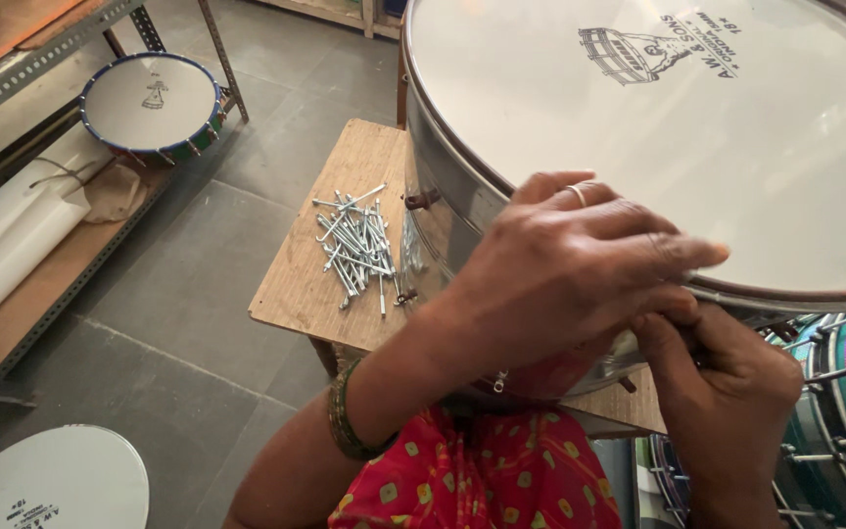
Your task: The person attaches metal tension rods and lugs to the shell of a large drum by hand and using a tool, before lifting the drum off the table.
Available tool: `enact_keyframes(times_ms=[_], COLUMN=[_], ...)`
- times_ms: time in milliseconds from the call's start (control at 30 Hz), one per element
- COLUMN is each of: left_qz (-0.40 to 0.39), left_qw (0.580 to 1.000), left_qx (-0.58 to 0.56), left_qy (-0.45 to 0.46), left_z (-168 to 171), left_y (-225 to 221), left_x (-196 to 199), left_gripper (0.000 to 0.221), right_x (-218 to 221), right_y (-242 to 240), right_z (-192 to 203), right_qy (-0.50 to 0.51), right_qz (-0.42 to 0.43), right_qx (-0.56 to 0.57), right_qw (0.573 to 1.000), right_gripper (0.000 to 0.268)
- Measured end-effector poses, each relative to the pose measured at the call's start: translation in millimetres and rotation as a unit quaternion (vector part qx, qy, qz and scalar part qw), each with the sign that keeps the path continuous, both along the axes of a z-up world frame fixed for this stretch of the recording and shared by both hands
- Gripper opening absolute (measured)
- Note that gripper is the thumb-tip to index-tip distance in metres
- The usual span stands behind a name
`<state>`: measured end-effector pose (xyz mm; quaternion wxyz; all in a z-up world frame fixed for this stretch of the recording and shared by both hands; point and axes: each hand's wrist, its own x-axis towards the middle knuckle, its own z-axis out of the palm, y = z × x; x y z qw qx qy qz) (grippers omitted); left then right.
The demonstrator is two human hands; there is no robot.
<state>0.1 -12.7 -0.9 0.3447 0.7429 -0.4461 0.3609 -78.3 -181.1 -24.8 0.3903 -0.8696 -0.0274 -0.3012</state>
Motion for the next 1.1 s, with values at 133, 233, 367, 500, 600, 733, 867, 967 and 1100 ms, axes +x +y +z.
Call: enact_keyframes(times_ms=[133,233,367,500,600,733,867,967,1100], left_qz=[0.011,0.009,0.016,0.021,0.016,0.025,0.034,0.034,0.031], left_qw=[1.000,0.999,0.999,0.999,0.999,0.998,0.997,0.996,0.996], left_qx=[-0.006,0.003,0.003,0.009,0.008,-0.022,-0.054,-0.066,-0.065], left_qy=[0.012,0.037,0.046,0.038,0.050,0.045,0.047,0.049,0.051], left_z=[-2,0,2,5,5,5,0,-2,-2], left_y=[0,0,1,0,0,-1,-5,-8,-8], left_x=[-2,-2,-6,-7,-5,-8,-10,-9,-8], left_gripper=[0.027,0.026,0.022,0.021,0.023,0.024,0.024,0.024,0.025], right_x=[-1,-3,-13,-5,11,5,7,7,6], right_y=[3,-3,-22,-25,-33,-48,-42,-40,-37], right_z=[3,-1,-28,-105,-174,-214,-184,-166,-165], right_qy=[0.010,0.015,0.155,0.355,0.487,0.493,0.504,0.442,0.305], right_qz=[-0.019,-0.029,-0.015,0.119,0.206,0.283,0.142,0.139,0.315], right_qx=[-0.028,-0.062,-0.054,-0.019,0.066,0.241,0.392,0.501,0.673], right_qw=[0.999,0.998,0.986,0.927,0.846,0.787,0.756,0.731,0.595], right_gripper=[0.014,0.012,0.023,0.027,0.022,0.021,0.023,0.023,0.019])
